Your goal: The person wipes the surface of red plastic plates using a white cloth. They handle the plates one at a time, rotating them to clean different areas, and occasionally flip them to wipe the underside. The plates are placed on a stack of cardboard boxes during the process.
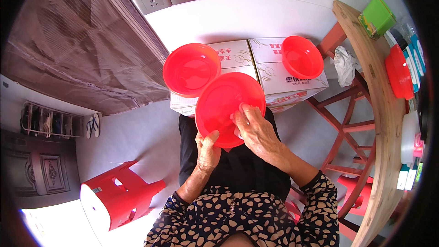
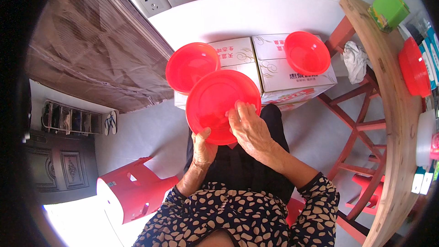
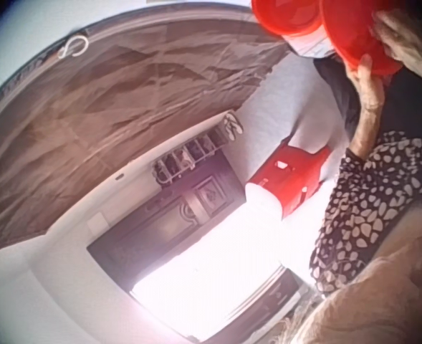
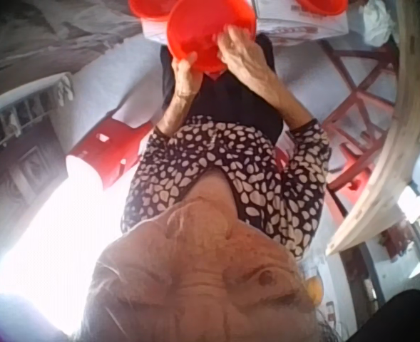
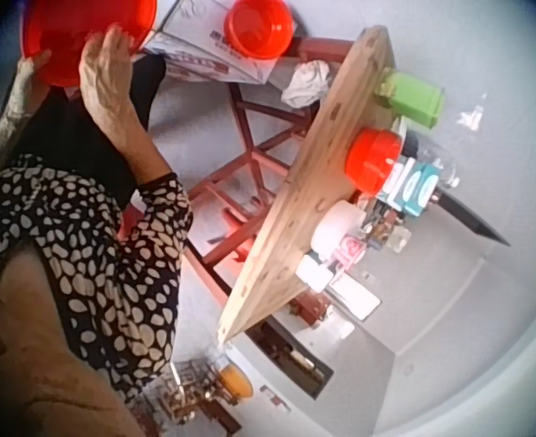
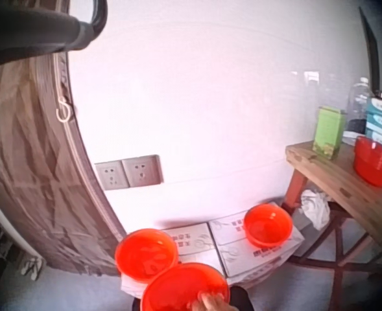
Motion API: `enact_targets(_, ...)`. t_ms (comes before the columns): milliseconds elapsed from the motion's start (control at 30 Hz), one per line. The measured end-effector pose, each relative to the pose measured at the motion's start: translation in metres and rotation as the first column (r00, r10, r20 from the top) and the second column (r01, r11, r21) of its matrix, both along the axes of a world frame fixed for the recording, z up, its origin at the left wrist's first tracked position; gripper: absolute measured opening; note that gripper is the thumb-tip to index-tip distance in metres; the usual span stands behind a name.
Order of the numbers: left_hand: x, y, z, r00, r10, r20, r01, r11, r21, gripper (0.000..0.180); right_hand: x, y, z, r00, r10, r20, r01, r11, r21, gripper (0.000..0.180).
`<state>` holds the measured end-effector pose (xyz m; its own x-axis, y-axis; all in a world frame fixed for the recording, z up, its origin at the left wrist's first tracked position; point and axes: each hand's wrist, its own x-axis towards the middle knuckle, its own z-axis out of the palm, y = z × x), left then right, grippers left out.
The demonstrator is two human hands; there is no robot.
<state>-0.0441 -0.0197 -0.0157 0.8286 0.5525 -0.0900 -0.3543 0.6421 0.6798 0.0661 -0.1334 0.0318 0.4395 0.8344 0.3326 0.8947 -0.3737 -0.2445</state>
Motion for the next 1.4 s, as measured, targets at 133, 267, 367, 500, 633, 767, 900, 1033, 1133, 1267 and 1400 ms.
enact_targets(133,-0.003,0.000,0.004,0.998,-0.056,-0.018,0.056,0.998,-0.019,0.049,-0.007,-0.008,-0.003,0.986,0.098,-0.135,-0.098,0.995,0.010,0.031)
enact_targets(267,-0.004,-0.002,-0.001,0.996,-0.081,-0.023,0.081,0.997,-0.019,0.049,-0.004,-0.009,0.000,0.911,0.253,-0.327,-0.217,0.966,0.141,0.029)
enact_targets(367,-0.002,-0.006,-0.001,0.990,-0.136,-0.043,0.134,0.990,-0.041,0.057,0.000,0.017,0.014,0.976,0.216,0.014,-0.208,0.919,0.334,0.022)
enact_targets(500,-0.003,-0.006,0.002,0.992,-0.125,-0.012,0.125,0.991,-0.043,0.061,0.013,0.036,0.012,0.974,0.168,0.150,-0.208,0.926,0.315,0.026)
enact_targets(633,0.000,-0.005,0.002,0.998,-0.049,-0.025,0.048,0.998,-0.030,0.059,0.025,0.032,-0.001,0.987,-0.007,0.159,-0.043,0.950,0.310,0.038)
enact_targets(767,0.004,-0.003,0.003,1.000,0.003,-0.013,-0.003,1.000,-0.011,0.059,0.025,0.023,-0.009,0.961,-0.133,0.241,0.068,0.963,0.261,0.032)
enact_targets(900,0.003,0.000,-0.003,0.999,-0.034,-0.013,0.033,0.999,-0.032,0.067,-0.001,0.012,-0.013,0.956,-0.204,0.210,0.199,0.979,0.046,0.033)
enact_targets(1033,0.003,-0.002,-0.001,0.999,-0.018,-0.049,0.017,1.000,-0.013,0.065,-0.012,0.003,-0.014,1.000,-0.028,-0.006,0.028,1.000,0.000,0.027)
enact_targets(1133,0.000,0.000,-0.002,0.997,-0.038,-0.060,0.038,0.999,0.002,0.066,-0.014,-0.001,-0.010,0.973,0.117,-0.198,-0.102,0.991,0.083,0.021)
enact_targets(1267,0.002,0.002,0.003,0.998,-0.040,-0.048,0.041,0.999,0.018,0.067,0.003,-0.005,0.005,0.967,0.197,-0.162,-0.166,0.968,0.191,0.024)
enact_targets(1400,0.004,0.000,0.007,0.998,-0.045,-0.046,0.045,0.999,0.004,0.069,0.042,0.011,0.036,0.969,0.073,0.238,-0.159,0.916,0.368,0.029)
